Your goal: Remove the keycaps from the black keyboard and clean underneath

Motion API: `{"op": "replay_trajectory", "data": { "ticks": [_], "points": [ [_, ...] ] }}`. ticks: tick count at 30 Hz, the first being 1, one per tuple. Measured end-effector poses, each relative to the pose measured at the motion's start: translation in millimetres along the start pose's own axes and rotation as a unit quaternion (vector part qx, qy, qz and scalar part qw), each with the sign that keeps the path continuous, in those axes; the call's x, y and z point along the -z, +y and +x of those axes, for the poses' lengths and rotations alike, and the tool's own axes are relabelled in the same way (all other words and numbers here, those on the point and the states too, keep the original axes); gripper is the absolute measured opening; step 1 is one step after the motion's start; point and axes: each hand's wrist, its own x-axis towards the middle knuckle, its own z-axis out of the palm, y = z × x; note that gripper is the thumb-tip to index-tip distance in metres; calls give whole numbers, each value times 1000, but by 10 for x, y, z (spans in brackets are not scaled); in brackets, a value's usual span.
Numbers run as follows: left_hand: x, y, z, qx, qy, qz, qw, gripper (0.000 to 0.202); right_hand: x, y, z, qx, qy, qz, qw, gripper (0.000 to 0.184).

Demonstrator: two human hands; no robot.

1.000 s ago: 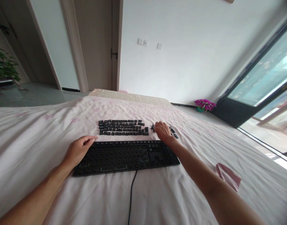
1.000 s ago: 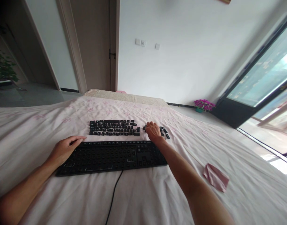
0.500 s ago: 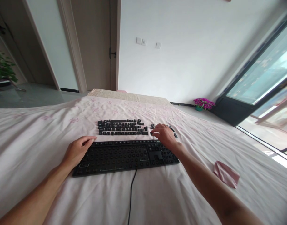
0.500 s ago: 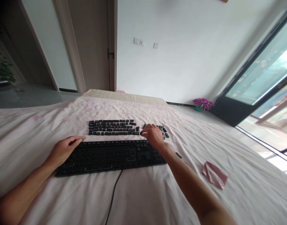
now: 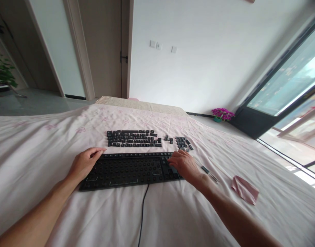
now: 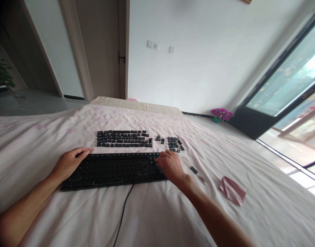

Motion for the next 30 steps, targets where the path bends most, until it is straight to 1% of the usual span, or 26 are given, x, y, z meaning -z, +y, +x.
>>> {"op": "replay_trajectory", "data": {
  "ticks": [4, 9, 14, 18, 25, 30],
  "points": [
    [7, 22, -9, 3, -2, -4, 1000, 39, -55, 18, 3, 6, 5, -24, 1000, 19],
    [6, 29, -10, 6, 0, -2, 1000, 37, -58, 1, 32, 14, 3, -39, 999, 22],
    [-6, -3, 3, 2, 7, -4, 1000, 37, -28, -29, 37, 23, -3, -38, 999, 29],
    [1, 8, 0, 6, 0, -6, 1000, 36, -17, -7, 34, 36, -7, -29, 999, 30],
    [3, 8, 8, -3, -2, -6, 1000, 39, -79, 39, 20, 39, 13, -8, 999, 30],
    [6, 18, 7, 1, 5, 0, 1000, 40, -96, 56, 9, 60, 19, -12, 998, 32]
  ]
}}
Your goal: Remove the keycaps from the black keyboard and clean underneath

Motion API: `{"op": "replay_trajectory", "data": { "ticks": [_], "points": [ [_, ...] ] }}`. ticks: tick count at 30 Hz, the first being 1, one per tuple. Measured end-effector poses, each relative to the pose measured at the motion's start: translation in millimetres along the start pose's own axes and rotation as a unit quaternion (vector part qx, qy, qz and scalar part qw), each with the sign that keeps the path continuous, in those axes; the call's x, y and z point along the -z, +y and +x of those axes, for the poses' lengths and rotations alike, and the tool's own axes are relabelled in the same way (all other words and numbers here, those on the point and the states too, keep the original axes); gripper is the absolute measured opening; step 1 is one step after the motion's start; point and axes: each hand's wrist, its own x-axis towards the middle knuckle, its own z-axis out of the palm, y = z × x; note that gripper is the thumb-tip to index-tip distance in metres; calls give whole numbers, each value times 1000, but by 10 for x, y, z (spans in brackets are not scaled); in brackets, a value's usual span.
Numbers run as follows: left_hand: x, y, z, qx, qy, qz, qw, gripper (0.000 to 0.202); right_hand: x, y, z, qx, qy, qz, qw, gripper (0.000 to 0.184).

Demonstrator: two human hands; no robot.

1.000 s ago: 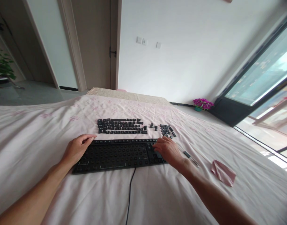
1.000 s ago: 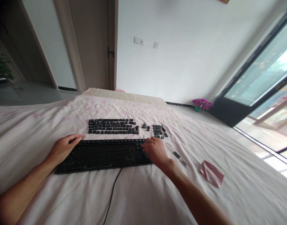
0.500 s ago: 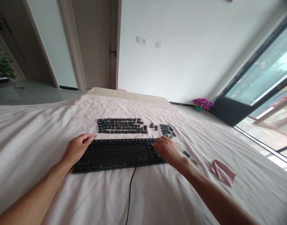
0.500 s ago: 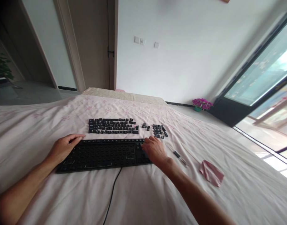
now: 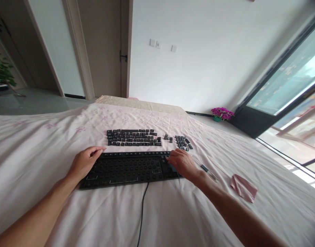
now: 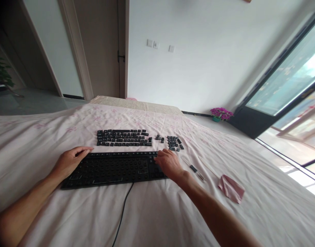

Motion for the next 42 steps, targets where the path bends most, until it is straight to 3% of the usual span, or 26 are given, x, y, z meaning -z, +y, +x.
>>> {"op": "replay_trajectory", "data": {
  "ticks": [6, 12, 16, 22, 27, 30, 32, 36, 42],
  "points": [
    [-5, -11, -5, -4, 1, -3, 1000, 38, -25, 8, -13, -4, 0, -3, 1000, 31],
    [0, -11, -2, 1, -2, -1, 1000, 36, -12, -120, -66, 4, -28, -77, 997, 17],
    [3, 16, -9, 3, 4, 0, 1000, 37, -22, -229, -142, -11, -45, -95, 994, 31],
    [3, 18, -18, 2, -6, 2, 1000, 37, 25, -309, -134, -12, -77, -100, 992, 26],
    [4, 2, -10, 6, -11, 4, 1000, 37, 99, -8, -35, -38, -55, -5, 998, 27],
    [3, -12, 0, 5, -10, 6, 1000, 37, 35, 333, 123, -133, 30, 16, 991, 28],
    [-1, -19, 5, 2, -7, 7, 1000, 37, -49, 546, 259, -189, 53, -8, 980, 26],
    [-12, -32, 13, -2, -4, 6, 1000, 37, -229, 792, 484, -219, 17, -57, 974, 22],
    [-21, -55, 22, -1, -5, 7, 1000, 37, -386, 870, 637, -185, -28, -115, 976, 23]
  ]
}}
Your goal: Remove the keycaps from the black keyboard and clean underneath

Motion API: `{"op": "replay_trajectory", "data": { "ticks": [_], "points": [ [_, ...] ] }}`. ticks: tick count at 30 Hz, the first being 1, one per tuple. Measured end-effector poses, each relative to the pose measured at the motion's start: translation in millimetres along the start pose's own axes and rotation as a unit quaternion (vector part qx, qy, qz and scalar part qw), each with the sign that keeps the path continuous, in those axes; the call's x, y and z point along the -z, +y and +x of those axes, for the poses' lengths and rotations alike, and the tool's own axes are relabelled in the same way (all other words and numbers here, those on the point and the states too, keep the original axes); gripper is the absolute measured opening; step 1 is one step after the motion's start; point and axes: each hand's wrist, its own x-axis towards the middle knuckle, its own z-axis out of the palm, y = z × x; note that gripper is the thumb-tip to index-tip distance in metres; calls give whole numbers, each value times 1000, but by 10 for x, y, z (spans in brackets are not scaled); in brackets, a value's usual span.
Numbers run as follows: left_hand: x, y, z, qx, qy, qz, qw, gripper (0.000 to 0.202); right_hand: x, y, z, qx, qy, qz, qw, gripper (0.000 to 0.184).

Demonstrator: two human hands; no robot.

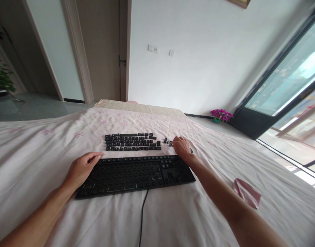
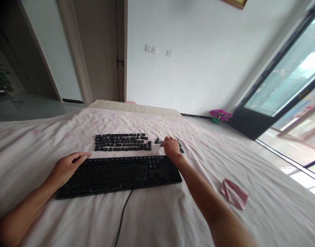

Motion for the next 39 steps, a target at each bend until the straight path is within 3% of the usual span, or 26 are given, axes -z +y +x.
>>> {"op": "replay_trajectory", "data": {
  "ticks": [7, 13, 18, 23, 29, 39],
  "points": [
    [1, 23, -13, 4, -3, -6, 1000, 36, -17, 3, 123, 31, -13, -9, 999, 17],
    [1, 9, -5, 7, -3, -8, 1000, 36, 46, -25, 68, 34, -9, 1, 999, 16],
    [3, 4, -6, 11, -5, -7, 1000, 37, 239, -89, -204, 12, 34, 129, 991, 17],
    [6, 18, -17, 11, -6, -9, 1000, 35, 454, -174, -661, 62, 42, 246, 966, 18],
    [16, 29, -27, 7, -3, -3, 1000, 36, 505, -264, -975, 95, 18, 176, 980, 18],
    [28, 62, -36, 8, -8, -2, 1000, 37, 543, -393, -991, 124, 9, 114, 986, 26]
  ]
}}
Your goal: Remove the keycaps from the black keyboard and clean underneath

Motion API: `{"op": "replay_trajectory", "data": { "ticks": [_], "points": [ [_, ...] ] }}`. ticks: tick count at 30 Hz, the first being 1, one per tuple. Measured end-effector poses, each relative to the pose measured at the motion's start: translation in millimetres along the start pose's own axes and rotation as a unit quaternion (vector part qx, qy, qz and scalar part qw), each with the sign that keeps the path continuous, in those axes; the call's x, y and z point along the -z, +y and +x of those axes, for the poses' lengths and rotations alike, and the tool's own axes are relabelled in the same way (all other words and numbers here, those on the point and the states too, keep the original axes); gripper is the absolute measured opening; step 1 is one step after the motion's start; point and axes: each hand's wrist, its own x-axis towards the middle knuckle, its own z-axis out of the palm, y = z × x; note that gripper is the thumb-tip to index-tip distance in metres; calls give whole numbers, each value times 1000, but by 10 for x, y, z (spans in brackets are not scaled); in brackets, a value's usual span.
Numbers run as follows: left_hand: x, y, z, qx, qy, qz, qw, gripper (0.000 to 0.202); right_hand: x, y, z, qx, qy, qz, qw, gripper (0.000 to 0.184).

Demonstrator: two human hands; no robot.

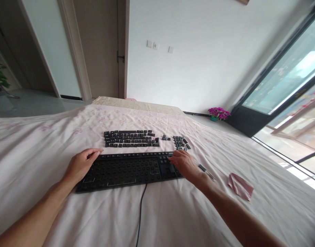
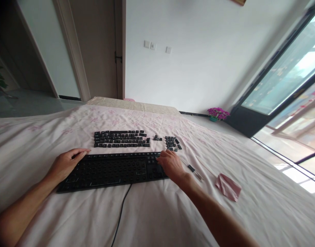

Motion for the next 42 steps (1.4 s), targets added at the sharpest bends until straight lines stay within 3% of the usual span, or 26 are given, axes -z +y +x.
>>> {"op": "replay_trajectory", "data": {
  "ticks": [5, 8, 12, 21, 31, 35, 42],
  "points": [
    [-11, -3, 3, -1, 5, -1, 1000, 37, 30, -46, -1, 19, -13, -44, 999, 25],
    [-6, 5, 1, -2, 5, 1, 1000, 38, -17, -104, -46, 30, -14, -72, 997, 18],
    [2, 6, -1, -4, 6, 1, 1000, 38, -112, -169, -119, 23, 5, -85, 996, 23],
    [-16, -38, 18, -3, 3, -9, 1000, 36, -219, -68, -156, -63, 63, 53, 995, 28],
    [-8, -12, 3, -3, 4, -2, 1000, 36, -389, 10, -160, -102, 135, 163, 972, 22],
    [-11, -21, 13, -11, 10, 1, 1000, 38, -353, -49, -213, -82, 121, 111, 983, 28],
    [-10, -20, 5, -10, 14, 2, 1000, 35, -248, -126, -275, -24, 34, -65, 997, 28]
  ]
}}
